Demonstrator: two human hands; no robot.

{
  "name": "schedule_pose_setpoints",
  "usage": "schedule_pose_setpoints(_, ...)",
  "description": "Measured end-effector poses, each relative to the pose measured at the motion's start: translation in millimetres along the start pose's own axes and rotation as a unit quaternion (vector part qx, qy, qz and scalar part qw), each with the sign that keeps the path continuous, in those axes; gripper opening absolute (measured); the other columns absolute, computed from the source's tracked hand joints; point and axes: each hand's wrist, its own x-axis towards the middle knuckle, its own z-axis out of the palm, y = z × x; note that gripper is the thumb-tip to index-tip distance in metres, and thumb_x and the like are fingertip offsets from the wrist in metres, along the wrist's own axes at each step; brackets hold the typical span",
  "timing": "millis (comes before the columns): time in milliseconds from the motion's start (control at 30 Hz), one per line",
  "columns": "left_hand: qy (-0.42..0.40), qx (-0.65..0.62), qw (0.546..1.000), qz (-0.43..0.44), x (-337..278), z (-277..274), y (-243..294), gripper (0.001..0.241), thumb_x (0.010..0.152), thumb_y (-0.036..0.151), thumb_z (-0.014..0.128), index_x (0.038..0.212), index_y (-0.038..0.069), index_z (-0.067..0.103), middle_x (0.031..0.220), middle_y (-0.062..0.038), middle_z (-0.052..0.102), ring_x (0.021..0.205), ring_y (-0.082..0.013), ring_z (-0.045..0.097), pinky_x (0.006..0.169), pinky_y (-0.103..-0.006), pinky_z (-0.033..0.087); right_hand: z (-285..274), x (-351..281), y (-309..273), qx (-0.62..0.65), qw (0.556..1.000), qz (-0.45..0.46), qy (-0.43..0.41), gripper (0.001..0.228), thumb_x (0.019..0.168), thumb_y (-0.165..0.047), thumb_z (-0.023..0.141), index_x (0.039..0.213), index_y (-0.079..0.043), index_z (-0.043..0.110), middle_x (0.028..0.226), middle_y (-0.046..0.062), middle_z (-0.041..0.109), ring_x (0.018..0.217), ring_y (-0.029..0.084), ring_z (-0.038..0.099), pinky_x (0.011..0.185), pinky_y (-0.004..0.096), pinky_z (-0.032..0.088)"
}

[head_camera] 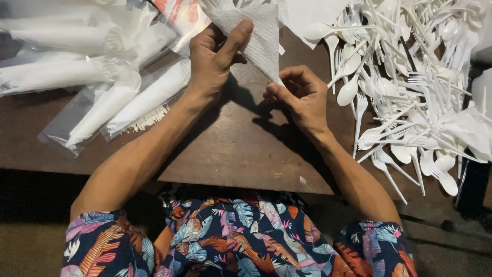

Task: Wrapping plastic spoons and forks in napkins and placing them into plastic sleeves for packaging.

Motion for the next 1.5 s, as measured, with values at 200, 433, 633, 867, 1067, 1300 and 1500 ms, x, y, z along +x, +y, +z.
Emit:
schedule_pose_setpoints(200, -0.034, 0.035, 0.999, -0.002, -3, 0, 4, 0.027, 0.086, 0.035, 0.078, 0.08, 0.011, 0.07, 0.074, 0.0, 0.069, 0.066, -0.0107, 0.063, 0.059, -0.0242, 0.056, -17, 7, 19, 0.054, 0.997, 0.06, 0.007, 0.026, 0.094, -0.022, 0.074, 0.106, -0.002, 0.065, 0.09, 0.015, 0.072, 0.076, 0.021, 0.075, 0.071, 0.027, 0.064)
schedule_pose_setpoints(433, -0.153, 0.085, 0.985, 0.007, -14, 6, -3, 0.023, 0.088, 0.024, 0.081, 0.104, 0.008, 0.077, 0.103, -0.007, 0.081, 0.092, -0.0156, 0.079, 0.082, -0.0262, 0.066, -6, 1, 14, 0.102, 0.993, 0.059, 0.016, 0.06, 0.089, -0.032, 0.078, 0.135, 0.003, 0.061, 0.12, 0.02, 0.072, 0.089, 0.028, 0.076, 0.081, 0.032, 0.067)
schedule_pose_setpoints(633, -0.18, 0.076, 0.98, 0.03, -14, 5, -6, 0.026, 0.086, 0.023, 0.084, 0.104, 0.007, 0.074, 0.103, -0.009, 0.08, 0.09, -0.0174, 0.079, 0.08, -0.0265, 0.068, -6, 4, 28, 0.141, 0.986, 0.065, 0.06, 0.029, 0.101, -0.035, 0.064, 0.084, -0.012, 0.062, 0.07, -0.006, 0.047, 0.06, 0.004, 0.041, 0.056, 0.019, 0.037)
schedule_pose_setpoints(867, -0.224, 0.025, 0.973, 0.044, -15, 5, -14, 0.031, 0.091, 0.017, 0.083, 0.118, 0.008, 0.07, 0.106, -0.007, 0.077, 0.094, -0.0154, 0.076, 0.089, -0.028, 0.066, -3, 4, 23, 0.234, 0.96, 0.142, 0.06, 0.027, 0.1, -0.025, 0.065, 0.107, 0.001, 0.065, 0.072, 0.006, 0.065, 0.058, 0.015, 0.064, 0.057, 0.029, 0.061)
schedule_pose_setpoints(1067, -0.249, -0.015, 0.967, -0.054, -19, 7, 1, 0.048, 0.09, 0.016, 0.08, 0.133, 0.005, 0.061, 0.109, -0.018, 0.077, 0.061, -0.0199, 0.075, 0.054, -0.027, 0.07, -8, 4, 34, 0.252, 0.954, 0.161, 0.022, 0.041, 0.097, -0.024, 0.068, 0.125, 0.005, 0.063, 0.112, 0.025, 0.075, 0.061, 0.018, 0.07, 0.059, 0.027, 0.062)
schedule_pose_setpoints(1300, -0.213, 0.072, 0.973, -0.051, -20, 9, 11, 0.041, 0.087, 0.025, 0.081, 0.122, 0.01, 0.067, 0.098, -0.005, 0.077, 0.079, -0.0142, 0.075, 0.073, -0.0266, 0.067, -10, 6, 40, 0.247, 0.954, 0.164, 0.047, 0.028, 0.095, -0.02, 0.072, 0.111, -0.006, 0.053, 0.078, 0.017, 0.067, 0.058, 0.025, 0.069, 0.053, 0.033, 0.062)
schedule_pose_setpoints(1500, -0.171, 0.113, 0.979, 0.004, -13, 5, 4, 0.025, 0.087, 0.025, 0.083, 0.105, 0.012, 0.071, 0.099, -0.003, 0.078, 0.09, -0.0131, 0.076, 0.084, -0.0258, 0.064, -3, 1, 25, 0.134, 0.987, 0.088, -0.005, 0.025, 0.102, -0.026, 0.063, 0.112, -0.004, 0.062, 0.083, 0.012, 0.065, 0.065, 0.02, 0.068, 0.058, 0.029, 0.06)
